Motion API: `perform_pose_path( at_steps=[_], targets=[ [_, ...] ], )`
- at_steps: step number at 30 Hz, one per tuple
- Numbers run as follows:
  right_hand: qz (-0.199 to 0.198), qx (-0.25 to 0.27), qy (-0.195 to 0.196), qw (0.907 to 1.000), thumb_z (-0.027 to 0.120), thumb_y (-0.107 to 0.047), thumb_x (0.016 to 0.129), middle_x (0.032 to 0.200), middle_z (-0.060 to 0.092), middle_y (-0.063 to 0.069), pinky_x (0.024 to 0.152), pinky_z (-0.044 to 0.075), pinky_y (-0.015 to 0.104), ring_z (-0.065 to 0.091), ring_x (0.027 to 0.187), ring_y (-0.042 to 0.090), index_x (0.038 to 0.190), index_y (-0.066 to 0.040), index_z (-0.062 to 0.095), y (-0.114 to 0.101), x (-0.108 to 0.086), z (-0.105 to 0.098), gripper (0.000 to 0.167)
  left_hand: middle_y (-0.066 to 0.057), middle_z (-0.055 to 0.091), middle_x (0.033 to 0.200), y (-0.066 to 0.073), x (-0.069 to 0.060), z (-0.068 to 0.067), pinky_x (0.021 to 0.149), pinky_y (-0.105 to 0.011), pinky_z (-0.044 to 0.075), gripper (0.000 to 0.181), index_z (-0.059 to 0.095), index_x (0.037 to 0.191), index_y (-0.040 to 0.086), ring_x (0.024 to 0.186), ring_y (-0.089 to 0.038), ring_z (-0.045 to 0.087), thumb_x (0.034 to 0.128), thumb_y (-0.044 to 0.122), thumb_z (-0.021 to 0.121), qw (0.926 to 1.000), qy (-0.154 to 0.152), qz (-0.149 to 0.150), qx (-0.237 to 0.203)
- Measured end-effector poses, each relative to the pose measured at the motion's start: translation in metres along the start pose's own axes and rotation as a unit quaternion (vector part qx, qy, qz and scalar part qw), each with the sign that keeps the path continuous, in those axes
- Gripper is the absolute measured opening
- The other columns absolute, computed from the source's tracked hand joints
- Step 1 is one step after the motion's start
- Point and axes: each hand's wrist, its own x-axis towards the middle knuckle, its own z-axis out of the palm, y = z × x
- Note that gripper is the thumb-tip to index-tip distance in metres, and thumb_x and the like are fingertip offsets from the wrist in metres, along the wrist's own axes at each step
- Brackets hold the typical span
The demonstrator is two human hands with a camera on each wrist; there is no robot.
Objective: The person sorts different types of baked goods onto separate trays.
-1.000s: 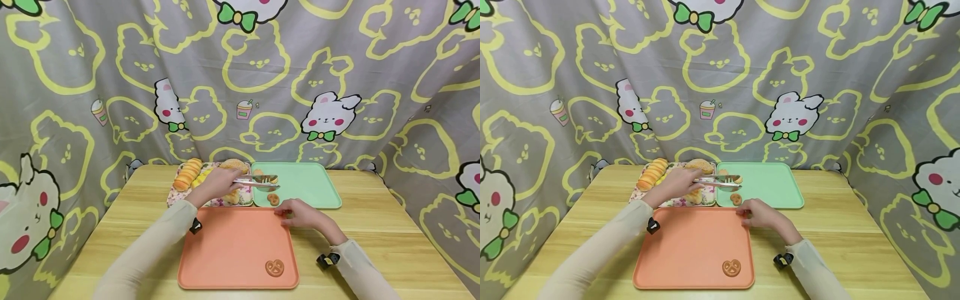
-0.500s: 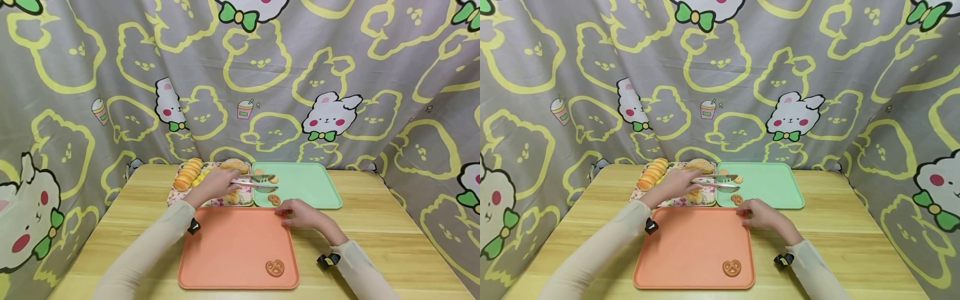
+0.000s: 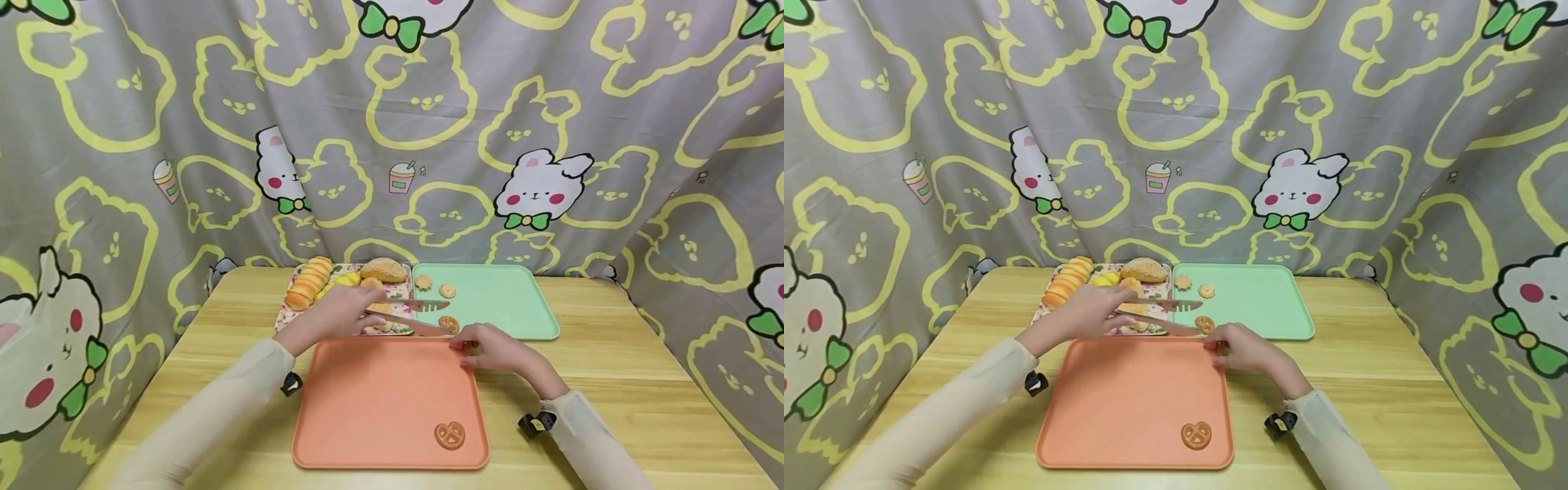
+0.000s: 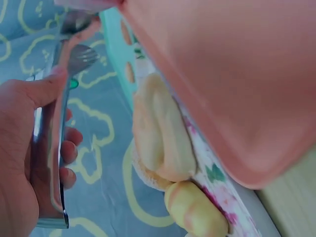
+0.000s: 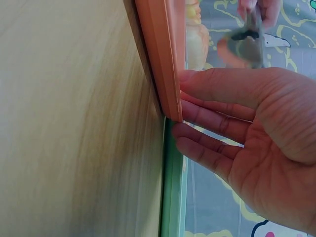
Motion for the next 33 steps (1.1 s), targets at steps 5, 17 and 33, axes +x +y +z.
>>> perform_pose_path(
  at_steps=[5,17,33],
  targets=[
    [0.003,0.000,0.000,1.0000,0.079,-0.006,0.087,0.098,0.074,0.007,0.077,0.057,0.033,0.067,0.087,0.019,0.113,-0.001,0.076,0.001,-0.001,0.000,0.026,0.002,0.073,0.115,0.009,-0.016,-0.007,0.069,-0.034,0.055,0.042,0.066,0.123,0.017,0.088,-0.014,0.071,0.0971,0.050,0.064,0.9994,-0.004,0.034,0.004],
    [0.006,-0.009,-0.001,0.9999,0.078,-0.007,0.087,0.100,0.074,0.007,0.077,0.056,0.030,0.066,0.088,0.019,0.114,-0.001,0.075,-0.002,-0.001,0.001,0.028,0.001,0.072,0.119,0.044,-0.041,-0.018,0.079,-0.034,0.058,0.046,0.063,0.130,0.015,0.099,-0.015,0.072,0.0975,0.048,0.065,0.9926,-0.028,0.116,-0.023],
    [0.013,-0.013,-0.005,0.9998,0.078,-0.007,0.088,0.101,0.074,0.007,0.079,0.057,0.032,0.067,0.089,0.018,0.115,-0.001,0.075,0.000,-0.001,0.001,0.027,0.006,0.072,0.105,0.070,-0.047,-0.001,0.067,-0.023,0.049,0.037,0.062,0.123,0.021,0.085,-0.006,0.065,0.0978,0.048,0.064,0.9826,-0.096,0.157,-0.026]
  ],
)
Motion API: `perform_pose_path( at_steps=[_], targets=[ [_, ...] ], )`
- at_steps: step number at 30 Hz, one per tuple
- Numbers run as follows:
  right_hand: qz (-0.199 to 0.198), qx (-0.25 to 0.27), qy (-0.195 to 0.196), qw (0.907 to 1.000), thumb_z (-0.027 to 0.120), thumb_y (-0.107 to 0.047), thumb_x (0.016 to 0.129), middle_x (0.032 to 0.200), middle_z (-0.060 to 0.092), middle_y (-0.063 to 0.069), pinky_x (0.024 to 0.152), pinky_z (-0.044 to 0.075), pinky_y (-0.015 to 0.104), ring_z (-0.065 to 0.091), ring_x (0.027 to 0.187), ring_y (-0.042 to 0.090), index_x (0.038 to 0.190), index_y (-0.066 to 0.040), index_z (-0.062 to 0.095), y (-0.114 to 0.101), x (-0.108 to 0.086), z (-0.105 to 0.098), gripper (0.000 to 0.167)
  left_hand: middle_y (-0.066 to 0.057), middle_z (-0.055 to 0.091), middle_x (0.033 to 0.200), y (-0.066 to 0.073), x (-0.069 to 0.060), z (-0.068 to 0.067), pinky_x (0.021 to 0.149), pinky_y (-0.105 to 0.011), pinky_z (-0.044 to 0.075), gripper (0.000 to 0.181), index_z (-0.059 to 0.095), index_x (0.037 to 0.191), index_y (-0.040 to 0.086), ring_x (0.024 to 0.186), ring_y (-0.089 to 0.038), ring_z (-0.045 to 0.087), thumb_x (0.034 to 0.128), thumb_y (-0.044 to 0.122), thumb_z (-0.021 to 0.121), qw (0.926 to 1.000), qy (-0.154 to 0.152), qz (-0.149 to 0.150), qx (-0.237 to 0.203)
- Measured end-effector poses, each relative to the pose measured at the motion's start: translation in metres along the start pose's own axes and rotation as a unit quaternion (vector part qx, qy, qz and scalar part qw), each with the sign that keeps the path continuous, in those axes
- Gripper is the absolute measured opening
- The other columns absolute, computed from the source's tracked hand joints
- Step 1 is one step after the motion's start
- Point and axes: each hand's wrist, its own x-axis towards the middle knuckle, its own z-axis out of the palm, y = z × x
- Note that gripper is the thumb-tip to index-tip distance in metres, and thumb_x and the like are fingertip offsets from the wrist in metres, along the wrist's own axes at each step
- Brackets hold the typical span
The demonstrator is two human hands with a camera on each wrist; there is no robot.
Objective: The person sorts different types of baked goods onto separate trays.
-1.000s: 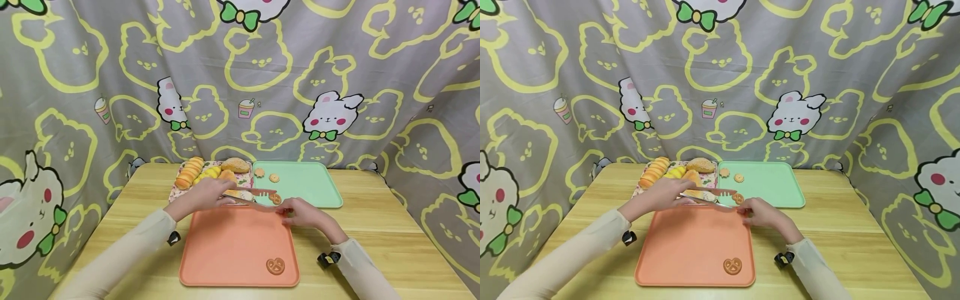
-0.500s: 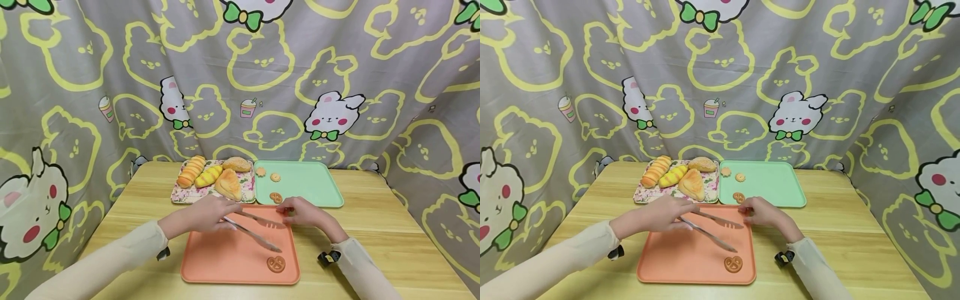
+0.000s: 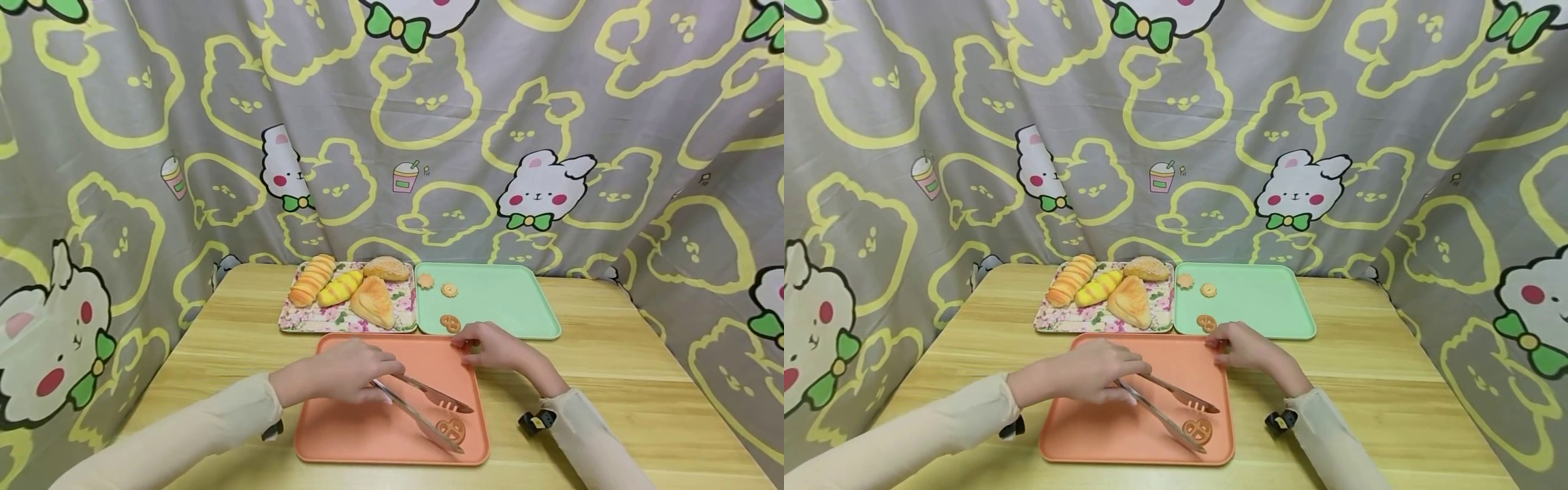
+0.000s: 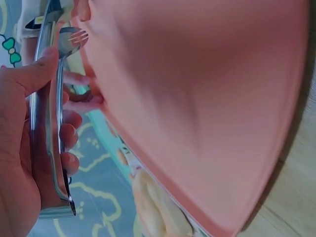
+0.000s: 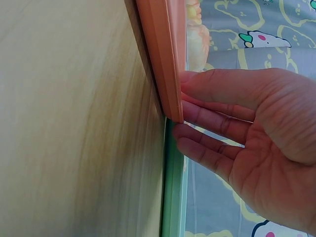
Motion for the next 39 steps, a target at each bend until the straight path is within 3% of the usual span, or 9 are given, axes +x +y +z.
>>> perform_pose_path(
  at_steps=[8,20,28,39],
  targets=[
    [-0.007,-0.003,0.001,1.0000,0.079,-0.005,0.087,0.103,0.074,0.008,0.080,0.057,0.034,0.068,0.093,0.021,0.114,-0.001,0.075,-0.001,0.000,0.000,0.028,0.006,0.071,0.103,0.002,0.003,0.002,0.062,-0.021,0.042,0.035,0.063,0.123,0.021,0.080,-0.005,0.062,0.0975,0.044,0.066,0.9997,-0.007,-0.017,-0.013],
    [-0.041,0.006,-0.003,0.9991,0.079,-0.005,0.086,0.099,0.072,0.006,0.077,0.057,0.035,0.066,0.088,0.020,0.105,-0.004,0.079,-0.001,-0.001,-0.001,0.018,0.005,0.073,0.101,-0.009,-0.002,0.007,0.058,-0.018,0.039,0.036,0.065,0.121,0.018,0.072,-0.002,0.058,0.0957,0.044,0.068,0.9991,0.021,-0.034,-0.012],
    [-0.041,0.008,-0.016,0.9990,0.081,-0.008,0.085,0.103,0.072,0.007,0.080,0.057,0.035,0.067,0.094,0.021,0.104,-0.006,0.079,0.002,-0.003,-0.003,0.019,0.006,0.075,0.104,-0.016,-0.006,0.011,0.063,-0.022,0.048,0.036,0.067,0.122,0.019,0.078,-0.005,0.066,0.0965,0.045,0.067,0.9981,0.032,-0.049,-0.022],
    [-0.033,0.017,-0.014,0.9992,0.081,-0.009,0.086,0.103,0.072,0.007,0.079,0.057,0.035,0.066,0.091,0.020,0.105,-0.005,0.079,0.002,-0.003,-0.005,0.020,0.006,0.074,0.108,-0.012,0.004,0.004,0.061,-0.019,0.043,0.039,0.066,0.123,0.018,0.075,-0.002,0.061,0.0940,0.045,0.070,0.9986,0.010,-0.038,-0.034]
  ],
)
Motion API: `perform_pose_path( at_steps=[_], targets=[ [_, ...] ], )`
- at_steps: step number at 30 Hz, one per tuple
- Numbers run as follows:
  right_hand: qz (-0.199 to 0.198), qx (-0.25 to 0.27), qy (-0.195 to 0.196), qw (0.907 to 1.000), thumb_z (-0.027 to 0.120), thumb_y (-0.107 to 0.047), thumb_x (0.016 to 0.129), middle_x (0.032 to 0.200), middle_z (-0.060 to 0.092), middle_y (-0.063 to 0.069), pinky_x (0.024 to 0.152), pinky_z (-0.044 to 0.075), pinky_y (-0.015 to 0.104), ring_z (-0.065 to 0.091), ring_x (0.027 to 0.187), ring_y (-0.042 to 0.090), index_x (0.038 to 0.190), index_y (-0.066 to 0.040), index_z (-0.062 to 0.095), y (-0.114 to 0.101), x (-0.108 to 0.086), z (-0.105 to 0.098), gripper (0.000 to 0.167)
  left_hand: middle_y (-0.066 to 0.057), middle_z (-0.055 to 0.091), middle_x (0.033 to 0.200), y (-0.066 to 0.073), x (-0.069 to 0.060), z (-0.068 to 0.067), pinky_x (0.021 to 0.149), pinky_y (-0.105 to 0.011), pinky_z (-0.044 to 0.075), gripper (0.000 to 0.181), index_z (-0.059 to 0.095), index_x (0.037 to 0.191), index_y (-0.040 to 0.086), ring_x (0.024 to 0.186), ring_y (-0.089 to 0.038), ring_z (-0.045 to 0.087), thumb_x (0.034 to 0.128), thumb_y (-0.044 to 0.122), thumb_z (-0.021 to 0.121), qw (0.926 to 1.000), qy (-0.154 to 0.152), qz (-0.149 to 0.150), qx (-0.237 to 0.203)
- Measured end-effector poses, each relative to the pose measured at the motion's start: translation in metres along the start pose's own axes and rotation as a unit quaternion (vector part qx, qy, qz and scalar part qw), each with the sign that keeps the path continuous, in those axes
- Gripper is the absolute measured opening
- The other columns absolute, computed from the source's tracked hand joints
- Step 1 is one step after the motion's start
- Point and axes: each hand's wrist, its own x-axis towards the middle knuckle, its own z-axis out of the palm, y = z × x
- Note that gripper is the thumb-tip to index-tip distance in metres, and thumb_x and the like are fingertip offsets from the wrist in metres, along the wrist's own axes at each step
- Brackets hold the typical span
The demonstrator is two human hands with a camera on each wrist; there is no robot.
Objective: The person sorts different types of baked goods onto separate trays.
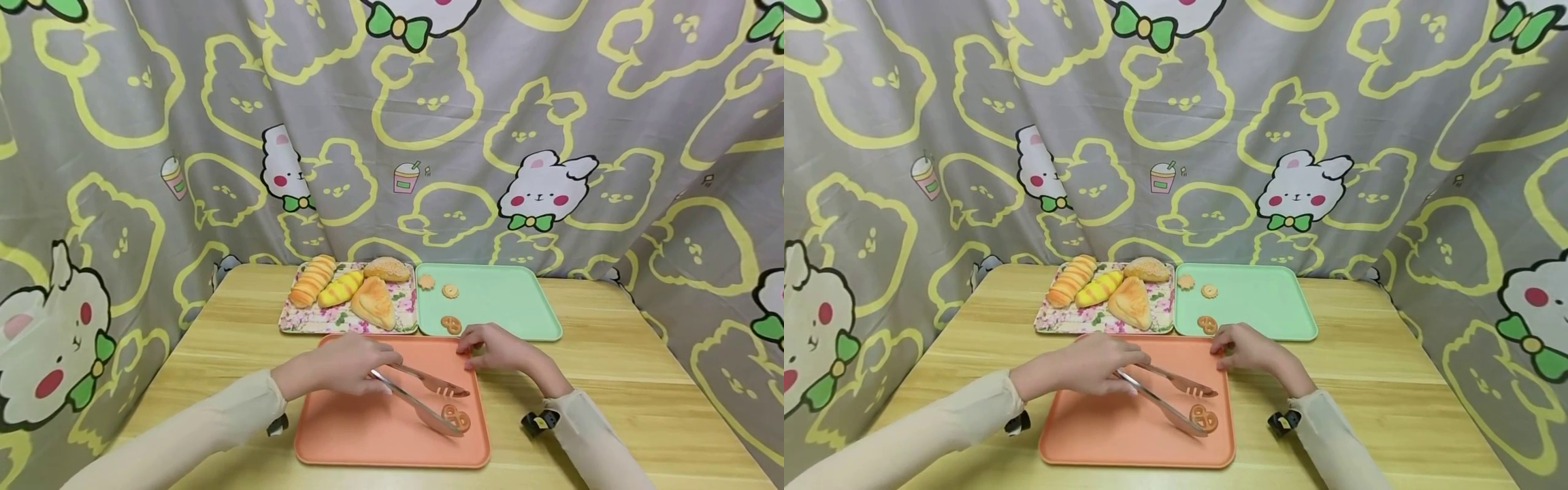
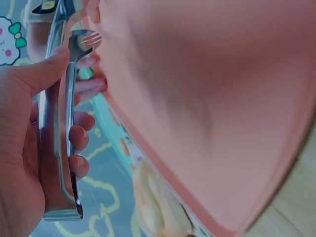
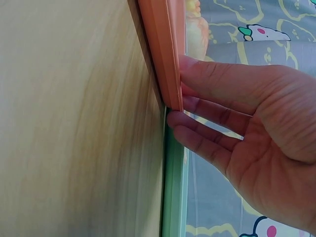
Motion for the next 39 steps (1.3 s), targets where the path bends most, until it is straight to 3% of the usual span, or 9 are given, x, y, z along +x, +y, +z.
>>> perform_pose_path(
  at_steps=[6,12,19,26,39],
  targets=[
    [0.001,0.001,-0.001,1.0000,0.081,-0.009,0.086,0.103,0.071,0.008,0.079,0.057,0.036,0.066,0.090,0.020,0.105,-0.004,0.078,-0.0025,0.0002,-0.0005,0.020,0.004,0.074,0.101,0.0076,0.0085,0.0028,0.061,-0.017,0.040,0.033,0.067,0.119,0.017,0.071,-0.001,0.056,0.0979,0.043,0.066,0.9997,-0.007,0.022,-0.003],
    [0.018,-0.002,-0.004,0.9998,0.080,-0.010,0.087,0.107,0.071,0.007,0.082,0.057,0.037,0.066,0.095,0.020,0.108,-0.004,0.078,-0.0024,0.0016,-0.0041,0.022,0.006,0.072,0.096,0.0063,0.0094,0.0046,0.063,-0.018,0.042,0.029,0.067,0.116,0.019,0.075,-0.003,0.060,0.0981,0.041,0.066,0.9998,0.006,0.018,0.002],
    [0.015,-0.004,-0.004,0.9999,0.080,-0.011,0.087,0.106,0.071,0.007,0.082,0.056,0.037,0.065,0.095,0.020,0.108,-0.003,0.078,-0.0004,0.0036,-0.0052,0.023,0.008,0.071,0.093,0.0031,0.0101,0.0048,0.061,-0.017,0.040,0.026,0.067,0.113,0.019,0.072,-0.002,0.056,0.0981,0.041,0.066,0.9996,0.015,0.020,0.008],
    [0.006,-0.006,-0.001,1.0000,0.080,-0.010,0.087,0.106,0.071,0.007,0.080,0.057,0.035,0.065,0.093,0.020,0.107,-0.003,0.078,0.0004,0.0035,-0.0035,0.021,0.009,0.068,0.089,0.0030,0.0086,0.0063,0.059,-0.017,0.037,0.026,0.066,0.112,0.020,0.069,-0.002,0.054,0.0982,0.042,0.066,0.9995,0.021,0.019,0.016],
    [0.026,0.008,-0.008,0.9996,0.080,-0.010,0.087,0.107,0.071,0.007,0.082,0.056,0.035,0.065,0.094,0.020,0.108,-0.004,0.078,-0.0009,0.0006,-0.0003,0.022,0.009,0.068,0.089,0.0029,0.0003,0.0043,0.059,-0.019,0.040,0.027,0.066,0.113,0.019,0.069,-0.004,0.058,0.0983,0.042,0.066,0.9983,0.040,0.013,0.040]
  ],
)
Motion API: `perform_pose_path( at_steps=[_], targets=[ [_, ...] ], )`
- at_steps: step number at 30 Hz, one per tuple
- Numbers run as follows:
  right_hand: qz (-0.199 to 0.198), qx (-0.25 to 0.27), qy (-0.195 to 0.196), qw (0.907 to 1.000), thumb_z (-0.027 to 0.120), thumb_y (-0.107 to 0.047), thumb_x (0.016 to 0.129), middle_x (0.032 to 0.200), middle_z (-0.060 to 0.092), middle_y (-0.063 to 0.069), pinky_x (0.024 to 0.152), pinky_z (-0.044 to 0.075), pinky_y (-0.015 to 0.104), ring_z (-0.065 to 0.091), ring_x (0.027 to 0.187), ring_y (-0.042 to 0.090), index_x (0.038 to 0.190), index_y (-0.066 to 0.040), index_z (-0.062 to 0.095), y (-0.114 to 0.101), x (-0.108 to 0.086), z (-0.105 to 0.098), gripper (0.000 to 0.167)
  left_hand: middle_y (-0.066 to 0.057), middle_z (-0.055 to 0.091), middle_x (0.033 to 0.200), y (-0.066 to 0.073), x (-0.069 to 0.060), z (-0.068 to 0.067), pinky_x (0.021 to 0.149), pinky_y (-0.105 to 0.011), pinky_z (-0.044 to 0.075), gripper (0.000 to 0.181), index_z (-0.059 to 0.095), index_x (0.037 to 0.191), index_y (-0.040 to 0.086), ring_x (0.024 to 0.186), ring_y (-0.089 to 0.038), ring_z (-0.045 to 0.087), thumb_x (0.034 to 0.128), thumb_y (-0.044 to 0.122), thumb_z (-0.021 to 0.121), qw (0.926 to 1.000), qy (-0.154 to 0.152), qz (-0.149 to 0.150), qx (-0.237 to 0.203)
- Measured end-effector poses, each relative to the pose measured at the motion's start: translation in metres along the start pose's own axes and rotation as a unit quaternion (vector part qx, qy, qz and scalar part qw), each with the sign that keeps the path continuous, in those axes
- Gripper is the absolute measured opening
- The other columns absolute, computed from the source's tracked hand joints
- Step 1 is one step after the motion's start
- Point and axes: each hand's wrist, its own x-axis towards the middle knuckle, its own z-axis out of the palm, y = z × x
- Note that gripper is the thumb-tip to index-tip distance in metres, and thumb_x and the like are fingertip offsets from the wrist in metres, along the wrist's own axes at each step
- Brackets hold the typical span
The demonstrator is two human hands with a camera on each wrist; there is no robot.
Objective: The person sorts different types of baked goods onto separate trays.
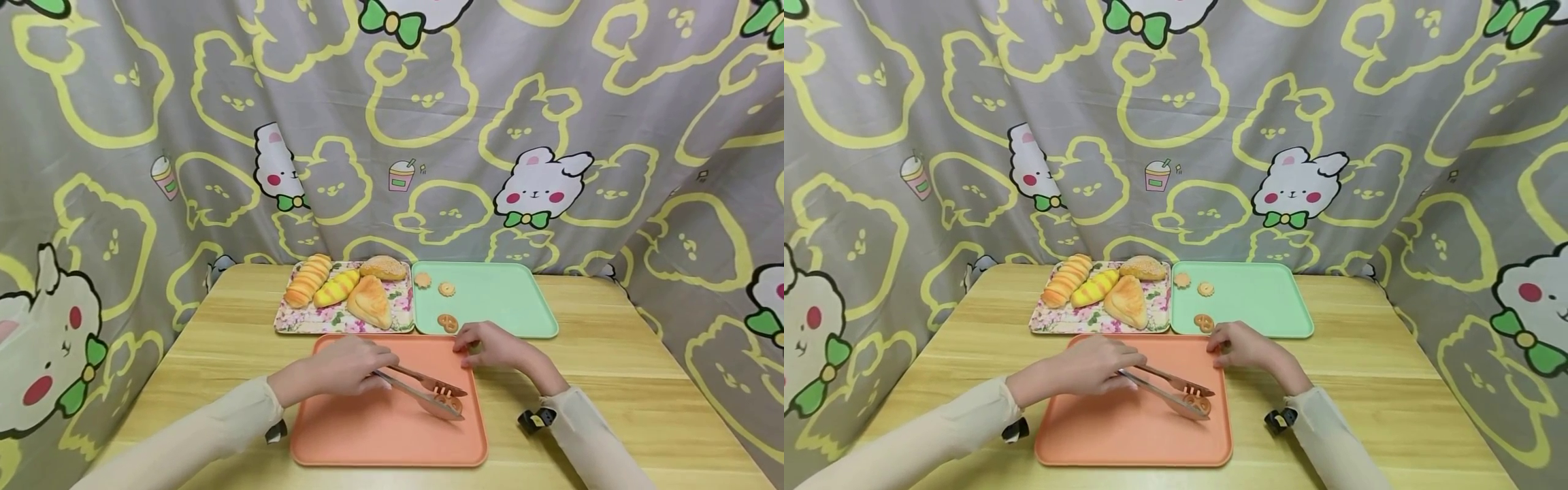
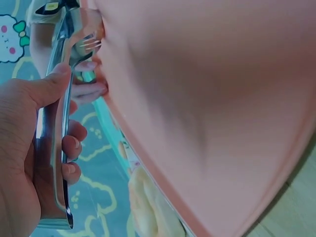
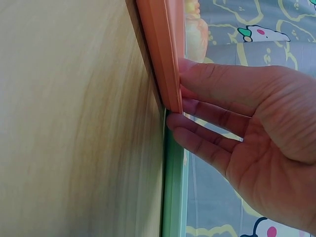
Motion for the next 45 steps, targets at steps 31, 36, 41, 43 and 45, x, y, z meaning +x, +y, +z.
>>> perform_pose_path(
  at_steps=[31,36,41,43,45],
  targets=[
    [-0.017,-0.008,0.006,0.9998,0.080,-0.009,0.087,0.103,0.071,0.005,0.080,0.058,0.034,0.067,0.092,0.019,0.105,-0.005,0.079,0.002,0.000,0.001,0.019,0.003,0.072,0.105,-0.021,0.002,-0.013,0.070,-0.031,0.055,0.037,0.068,0.119,0.017,0.086,-0.012,0.070,0.0965,0.046,0.067,0.9991,0.023,-0.033,0.010],
    [-0.014,-0.009,0.008,0.9998,0.080,-0.007,0.086,0.104,0.071,0.005,0.080,0.057,0.033,0.067,0.092,0.018,0.105,-0.004,0.079,0.001,-0.001,0.000,0.019,0.003,0.071,0.105,-0.021,0.008,-0.008,0.072,-0.032,0.055,0.039,0.066,0.121,0.017,0.089,-0.013,0.070,0.0957,0.046,0.068,0.9994,-0.010,-0.031,0.007],
    [-0.016,-0.009,0.009,0.9998,0.081,-0.007,0.086,0.104,0.071,0.005,0.080,0.057,0.033,0.066,0.092,0.018,0.105,-0.005,0.079,0.001,-0.001,0.000,0.019,0.003,0.071,0.106,-0.022,0.013,-0.002,0.074,-0.032,0.055,0.038,0.066,0.121,0.016,0.089,-0.014,0.069,0.0957,0.045,0.068,0.9990,-0.027,-0.033,-0.016],
    [-0.018,-0.008,0.008,0.9998,0.081,-0.007,0.086,0.103,0.071,0.006,0.080,0.057,0.033,0.067,0.092,0.018,0.104,-0.005,0.079,0.001,-0.001,0.000,0.019,0.003,0.072,0.107,-0.023,0.014,0.000,0.076,-0.032,0.055,0.037,0.067,0.121,0.016,0.090,-0.013,0.069,0.0962,0.044,0.068,0.9987,-0.029,-0.035,-0.026],
    [-0.020,-0.006,0.007,0.9998,0.080,-0.007,0.086,0.103,0.072,0.007,0.080,0.058,0.033,0.067,0.092,0.019,0.104,-0.004,0.079,0.001,-0.001,0.000,0.019,0.003,0.073,0.106,-0.023,0.014,0.003,0.077,-0.033,0.055,0.036,0.067,0.120,0.016,0.090,-0.014,0.069,0.0966,0.043,0.068,0.9984,-0.029,-0.035,-0.033]
  ],
)
